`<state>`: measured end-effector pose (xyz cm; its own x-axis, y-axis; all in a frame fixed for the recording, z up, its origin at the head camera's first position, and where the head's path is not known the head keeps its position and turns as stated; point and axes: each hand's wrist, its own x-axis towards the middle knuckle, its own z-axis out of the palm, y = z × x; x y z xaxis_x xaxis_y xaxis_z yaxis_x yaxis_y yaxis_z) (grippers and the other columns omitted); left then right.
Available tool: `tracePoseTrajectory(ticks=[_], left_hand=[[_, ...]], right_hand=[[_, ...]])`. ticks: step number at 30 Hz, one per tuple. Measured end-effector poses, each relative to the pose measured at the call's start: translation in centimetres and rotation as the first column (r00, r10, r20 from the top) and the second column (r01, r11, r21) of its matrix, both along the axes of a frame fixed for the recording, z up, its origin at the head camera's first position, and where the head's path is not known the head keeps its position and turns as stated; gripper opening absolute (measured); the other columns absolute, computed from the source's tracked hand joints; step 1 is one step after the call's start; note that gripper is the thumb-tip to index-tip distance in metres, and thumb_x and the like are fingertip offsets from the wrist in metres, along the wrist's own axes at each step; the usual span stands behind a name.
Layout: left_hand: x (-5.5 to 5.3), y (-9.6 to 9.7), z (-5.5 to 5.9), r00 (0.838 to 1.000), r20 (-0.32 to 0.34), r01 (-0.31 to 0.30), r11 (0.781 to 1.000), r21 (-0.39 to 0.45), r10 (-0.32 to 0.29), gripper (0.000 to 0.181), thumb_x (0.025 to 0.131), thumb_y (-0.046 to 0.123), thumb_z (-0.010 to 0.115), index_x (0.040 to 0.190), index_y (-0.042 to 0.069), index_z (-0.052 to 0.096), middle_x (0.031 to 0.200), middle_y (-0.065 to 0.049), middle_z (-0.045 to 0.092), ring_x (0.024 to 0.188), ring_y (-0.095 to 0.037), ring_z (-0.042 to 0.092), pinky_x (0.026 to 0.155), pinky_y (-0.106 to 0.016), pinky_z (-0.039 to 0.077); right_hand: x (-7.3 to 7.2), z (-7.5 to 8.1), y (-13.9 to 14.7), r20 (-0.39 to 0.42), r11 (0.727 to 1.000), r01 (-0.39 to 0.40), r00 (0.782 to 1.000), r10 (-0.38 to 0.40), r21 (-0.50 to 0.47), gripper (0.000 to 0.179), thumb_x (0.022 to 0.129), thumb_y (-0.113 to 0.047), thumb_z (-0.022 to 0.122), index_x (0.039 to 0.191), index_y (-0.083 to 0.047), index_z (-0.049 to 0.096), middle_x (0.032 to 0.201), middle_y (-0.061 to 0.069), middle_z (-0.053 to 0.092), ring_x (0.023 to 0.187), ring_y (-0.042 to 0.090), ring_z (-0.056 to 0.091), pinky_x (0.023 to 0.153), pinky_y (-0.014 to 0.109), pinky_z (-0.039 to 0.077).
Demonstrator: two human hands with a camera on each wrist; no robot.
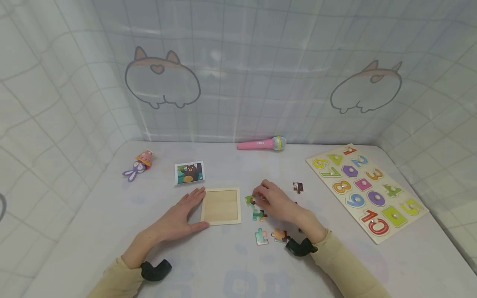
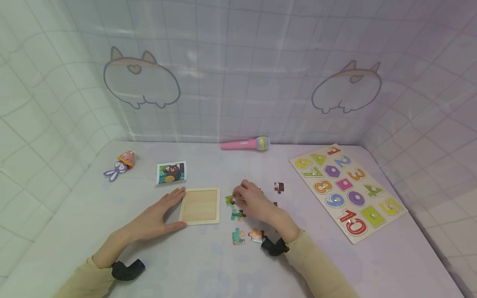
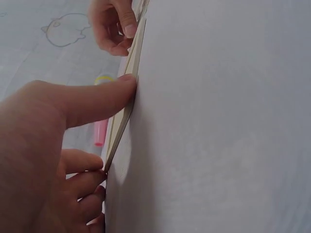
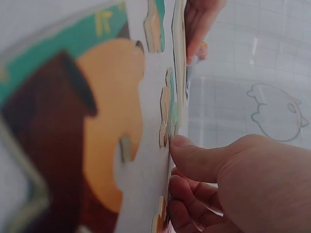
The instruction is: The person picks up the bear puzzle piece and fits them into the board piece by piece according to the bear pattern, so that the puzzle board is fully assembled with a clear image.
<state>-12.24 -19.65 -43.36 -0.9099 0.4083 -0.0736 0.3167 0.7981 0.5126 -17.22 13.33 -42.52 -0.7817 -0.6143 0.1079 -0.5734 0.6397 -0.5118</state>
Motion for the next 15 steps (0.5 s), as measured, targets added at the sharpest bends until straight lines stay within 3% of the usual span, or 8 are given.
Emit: tracePoseTrajectory(ticks=[7, 15], left_hand=[[-0.19, -0.15, -0.25, 1.000, 0.016, 0.014, 0.999, 0.036, -0.015, 0.094, 0.086, 0.055, 0.071, 0.157, 0.009, 0.031, 0.166, -0.007, 0.024, 0.153, -0.033, 0.020, 0.124, -0.053, 0.018], [-0.31, -0.25, -0.19, 0.999, 0.003, 0.052, 0.998, 0.042, -0.052, 0.090, 0.089, 0.053, 0.070, 0.156, 0.007, 0.033, 0.165, -0.006, 0.026, 0.153, -0.031, 0.019, 0.125, -0.050, 0.015]], right_hand=[[-0.05, -0.01, -0.03, 0.022, 0.999, 0.020, 1.000, -0.020, 0.026, 0.020, 0.096, -0.019, 0.068, 0.112, -0.007, 0.064, 0.100, -0.001, 0.053, 0.092, 0.012, 0.050, 0.082, 0.030, 0.051], [0.11, -0.08, 0.12, -0.051, 0.999, -0.025, 0.998, 0.027, 0.042, 0.019, 0.097, -0.019, 0.067, 0.108, -0.004, 0.062, 0.096, 0.001, 0.051, 0.088, 0.013, 0.049, 0.081, 0.031, 0.049]])
